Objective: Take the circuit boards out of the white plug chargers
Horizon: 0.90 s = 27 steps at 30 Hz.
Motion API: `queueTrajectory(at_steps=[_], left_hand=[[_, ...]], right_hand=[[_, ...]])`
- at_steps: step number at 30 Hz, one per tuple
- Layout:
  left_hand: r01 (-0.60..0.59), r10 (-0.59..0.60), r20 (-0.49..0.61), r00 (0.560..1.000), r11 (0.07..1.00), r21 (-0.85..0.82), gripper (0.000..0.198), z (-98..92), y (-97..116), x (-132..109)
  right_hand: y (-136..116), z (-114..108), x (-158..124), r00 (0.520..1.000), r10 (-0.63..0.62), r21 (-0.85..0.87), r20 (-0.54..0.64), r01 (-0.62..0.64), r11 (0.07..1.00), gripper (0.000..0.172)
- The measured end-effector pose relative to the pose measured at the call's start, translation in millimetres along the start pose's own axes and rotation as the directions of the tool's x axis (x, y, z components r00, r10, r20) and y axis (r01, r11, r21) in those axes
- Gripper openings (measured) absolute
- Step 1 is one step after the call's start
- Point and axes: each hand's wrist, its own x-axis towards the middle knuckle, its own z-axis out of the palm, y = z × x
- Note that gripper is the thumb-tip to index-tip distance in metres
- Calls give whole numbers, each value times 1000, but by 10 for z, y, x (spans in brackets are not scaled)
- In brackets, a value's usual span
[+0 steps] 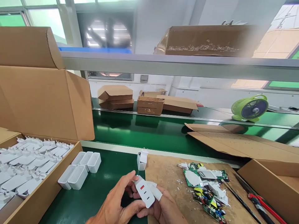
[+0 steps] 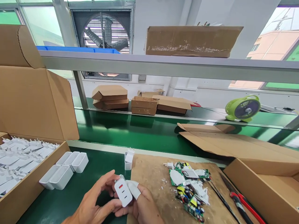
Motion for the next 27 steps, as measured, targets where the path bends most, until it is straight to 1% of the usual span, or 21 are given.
queueTrajectory(at_steps=[1, 3, 4, 6, 7, 8, 9, 10, 11, 13, 14, 16, 17, 18, 20, 22, 24, 26, 27], left_hand=[[5, -5, -2, 1000, 1000, 6, 71, -11, -11, -1], [16, -17, 2, 1000, 1000, 12, 68, -29, -21, -3], [19, -19, 7, 1000, 1000, 12, 66, -37, -21, -4], [11, -12, 32, 999, 1000, 5, 69, -48, -20, -6], [13, -14, 49, 999, 1000, 7, 76, -50, -22, -5], [25, -26, 65, 998, 1000, 19, 87, -49, -28, -4], [44, -47, 82, 995, 998, 41, 98, -45, -37, -1], [71, -78, 96, 992, 995, 74, 106, -37, -49, 3], [100, -112, 102, 988, 989, 111, 106, -28, -63, 8], [137, -156, 111, 981, 977, 164, 99, -4, -88, 18], [143, -164, 112, 980, 974, 174, 95, 8, -96, 21], [130, -148, 101, 984, 977, 168, 94, 30, -101, 22], [109, -126, 99, 987, 981, 160, 93, 39, -99, 19], [84, -100, 97, 990, 985, 153, 91, 47, -97, 14], [31, -44, 87, 995, 989, 142, 79, 55, -100, 3], [3, -15, 83, 996, 991, 136, 62, 51, -118, -4], [-7, -6, 88, 996, 990, 142, 46, 29, -149, -4], [-30, 11, 104, 995, 983, 180, 37, -3, -179, 1], [-56, 31, 121, 992, 976, 210, 36, -17, -191, 3]], right_hand=[[-18, -1, -1, 999, 38, 51, 12, -39, 998, 60], [-35, -11, 4, 989, 130, 207, 65, -141, 968, 63], [-28, -17, 9, 987, 142, 231, 74, -155, 961, 63], [23, -30, 22, 991, 125, 216, 49, -133, 967, 61], [67, -34, 26, 996, 94, 184, 10, -94, 978, 60], [119, -37, 27, 998, 50, 132, -42, -44, 990, 58], [177, -37, 23, 995, -6, 51, -99, 11, 999, 55], [234, -36, 13, 986, -72, -60, -149, 64, 996, 52], [285, -34, 0, 973, -138, -186, -183, 104, 977, 48], [348, -27, -35, 950, -227, -408, -215, 123, 905, 38], [355, -24, -52, 941, -254, -473, -224, 123, 873, 34], [313, -23, -77, 925, -294, -521, -242, 132, 844, 35], [271, -27, -84, 922, -312, -543, -228, 146, 827, 39], [220, -34, -89, 919, -346, -581, -187, 180, 794, 42], [122, -55, -92, 903, -427, -668, -47, 290, 686, 43], [58, -73, -94, 862, -501, -709, 75, 400, 581, 38], [39, -80, -106, 828, -551, -717, 105, 447, 535, 43], [38, -77, -133, 834, -541, -740, 107, 430, 517, 52], [35, -73, -152, 848, -519, -753, 107, 410, 515, 56]])
